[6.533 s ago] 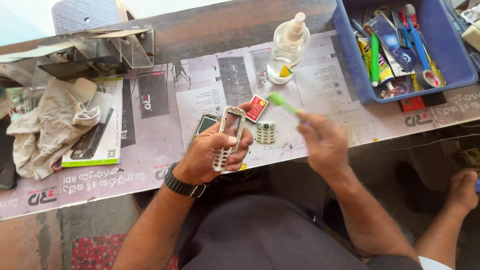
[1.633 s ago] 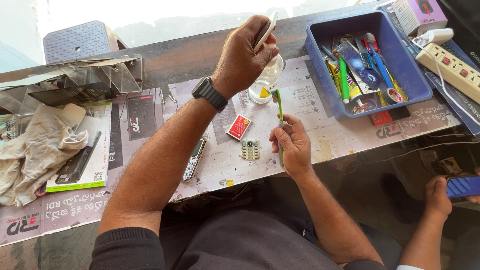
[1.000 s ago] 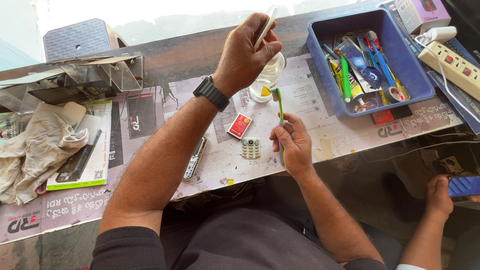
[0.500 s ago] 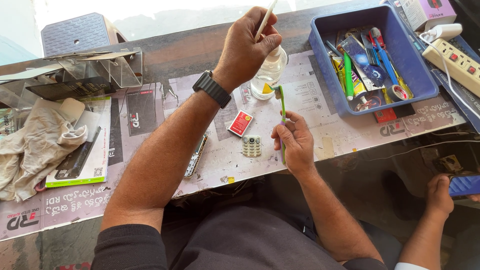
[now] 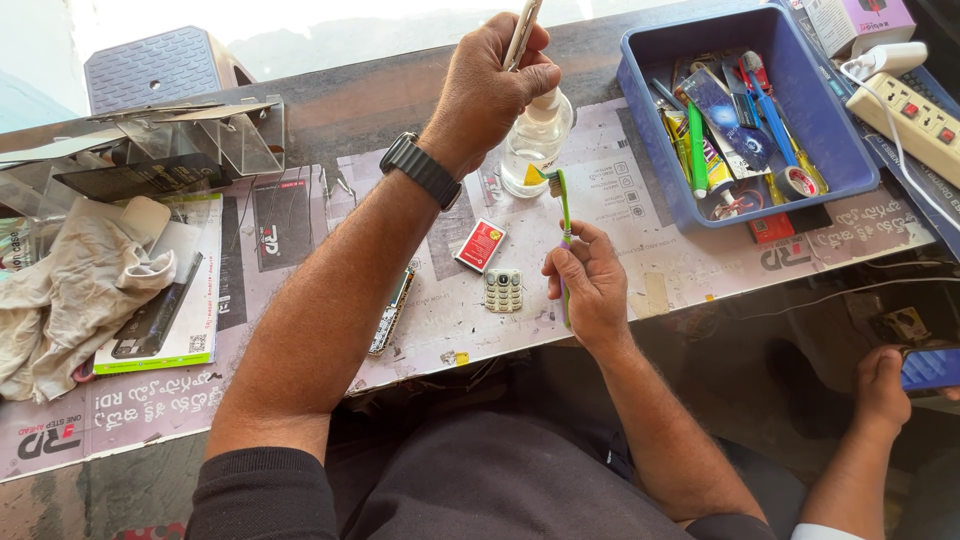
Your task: The person cleans a disassembled mobile phone using a toothbrush and toothpaste, then reassembles the phone by inserting the keypad and battery. The person also tests the phone by turning it on.
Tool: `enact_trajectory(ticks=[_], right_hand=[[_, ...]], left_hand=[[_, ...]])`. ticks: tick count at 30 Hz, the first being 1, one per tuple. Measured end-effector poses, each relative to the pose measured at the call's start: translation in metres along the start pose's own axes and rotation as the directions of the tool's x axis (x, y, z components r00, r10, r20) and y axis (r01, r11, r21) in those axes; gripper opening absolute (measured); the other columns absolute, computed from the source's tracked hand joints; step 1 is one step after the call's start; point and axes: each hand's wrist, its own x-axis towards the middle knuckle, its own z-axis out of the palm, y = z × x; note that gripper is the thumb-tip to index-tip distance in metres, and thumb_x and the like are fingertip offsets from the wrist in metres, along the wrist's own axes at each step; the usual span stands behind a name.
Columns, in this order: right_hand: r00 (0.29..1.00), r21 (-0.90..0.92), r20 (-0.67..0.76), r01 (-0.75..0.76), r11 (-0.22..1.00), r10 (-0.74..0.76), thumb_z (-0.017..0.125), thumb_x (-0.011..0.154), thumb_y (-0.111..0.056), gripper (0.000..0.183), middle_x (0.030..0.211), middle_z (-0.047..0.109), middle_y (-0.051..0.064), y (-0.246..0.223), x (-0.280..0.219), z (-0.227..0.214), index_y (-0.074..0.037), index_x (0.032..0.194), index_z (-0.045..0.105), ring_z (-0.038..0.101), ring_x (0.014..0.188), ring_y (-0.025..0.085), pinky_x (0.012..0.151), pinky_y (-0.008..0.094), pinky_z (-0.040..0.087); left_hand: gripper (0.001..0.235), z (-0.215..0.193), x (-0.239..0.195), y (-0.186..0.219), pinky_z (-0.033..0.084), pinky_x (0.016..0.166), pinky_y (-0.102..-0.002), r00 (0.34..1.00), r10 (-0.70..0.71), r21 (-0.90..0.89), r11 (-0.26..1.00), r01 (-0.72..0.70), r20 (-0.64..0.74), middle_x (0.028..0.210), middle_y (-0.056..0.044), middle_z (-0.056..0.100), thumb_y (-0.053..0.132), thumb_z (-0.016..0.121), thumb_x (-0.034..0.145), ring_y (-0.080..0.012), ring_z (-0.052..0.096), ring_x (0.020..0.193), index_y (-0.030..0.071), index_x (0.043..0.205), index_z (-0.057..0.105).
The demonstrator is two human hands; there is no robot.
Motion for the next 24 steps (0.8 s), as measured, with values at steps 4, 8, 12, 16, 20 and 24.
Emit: enact_trajectory(ticks=[4, 8, 12, 16, 20, 24], right_hand=[[1.0, 0.005, -0.001, 0.023, 1.0, -0.023, 0.055, 0.108, -0.011, 0.04, 0.089, 0.065, 0.008, -0.01, 0.002, 0.004, -0.001, 0.145, 0.043, 0.057, 0.066, 0.007, 0.059, 0.02, 0.048], [0.995, -0.006, -0.034, 0.089, 0.996, -0.089, 0.057, 0.108, -0.013, 0.048, 0.089, 0.065, 0.007, -0.019, 0.015, 0.006, -0.002, 0.151, 0.038, 0.055, 0.063, 0.006, 0.057, 0.019, 0.046], [0.993, 0.07, -0.058, 0.108, 0.992, -0.104, 0.059, 0.108, -0.013, 0.05, 0.089, 0.065, 0.006, -0.024, 0.033, 0.014, -0.003, 0.153, 0.039, 0.054, 0.06, 0.006, 0.053, 0.019, 0.045], [0.992, 0.106, -0.07, 0.108, 0.988, -0.101, 0.059, 0.107, -0.013, 0.052, 0.089, 0.065, 0.005, -0.028, 0.043, 0.021, -0.004, 0.154, 0.039, 0.053, 0.059, 0.005, 0.052, 0.019, 0.045], [0.991, 0.11, -0.068, 0.118, 0.987, -0.111, 0.059, 0.108, -0.015, 0.052, 0.089, 0.065, 0.005, -0.033, 0.049, 0.023, -0.005, 0.154, 0.04, 0.054, 0.059, 0.005, 0.051, 0.019, 0.044], [0.993, 0.154, -0.081, 0.095, 0.984, -0.083, 0.06, 0.107, -0.016, 0.053, 0.087, 0.066, 0.006, -0.037, 0.058, 0.026, -0.004, 0.154, 0.04, 0.053, 0.057, 0.005, 0.049, 0.019, 0.044]], left_hand=[[0.028, -0.001, -0.001, 0.003, 0.067, 0.074, -0.029, 0.998, -0.057, -0.013, 0.998, 0.057, 0.011, 0.097, -0.01, 0.075, 0.014, 0.077, 0.093, -0.015, 0.076, 0.084, 0.003, 0.116, 0.064], [0.025, -0.003, -0.001, 0.006, 0.061, 0.065, -0.026, 0.996, -0.086, -0.059, 0.994, 0.088, 0.03, 0.095, -0.008, 0.072, 0.012, 0.074, 0.095, -0.0119, 0.07, 0.078, 0.002, 0.116, 0.064], [0.024, -0.004, -0.001, 0.013, 0.056, 0.064, -0.025, 0.986, -0.163, -0.095, 0.982, 0.165, 0.027, 0.093, -0.007, 0.069, 0.011, 0.072, 0.094, -0.0107, 0.065, 0.074, 0.002, 0.115, 0.065], [0.025, -0.004, -0.002, 0.02, 0.058, 0.067, -0.026, 0.98, -0.195, -0.097, 0.976, 0.197, 0.028, 0.094, -0.006, 0.071, 0.012, 0.073, 0.093, -0.011, 0.066, 0.076, 0.002, 0.115, 0.065], [0.026, -0.005, -0.003, 0.022, 0.058, 0.068, -0.027, 0.976, -0.215, -0.096, 0.971, 0.217, 0.031, 0.093, -0.006, 0.071, 0.013, 0.074, 0.092, -0.0114, 0.067, 0.076, 0.002, 0.114, 0.065], [0.026, -0.006, 0.0, 0.024, 0.057, 0.066, -0.028, 0.97, -0.241, -0.108, 0.964, 0.244, 0.039, 0.091, -0.007, 0.071, 0.012, 0.075, 0.091, -0.0121, 0.065, 0.073, 0.002, 0.113, 0.066]])
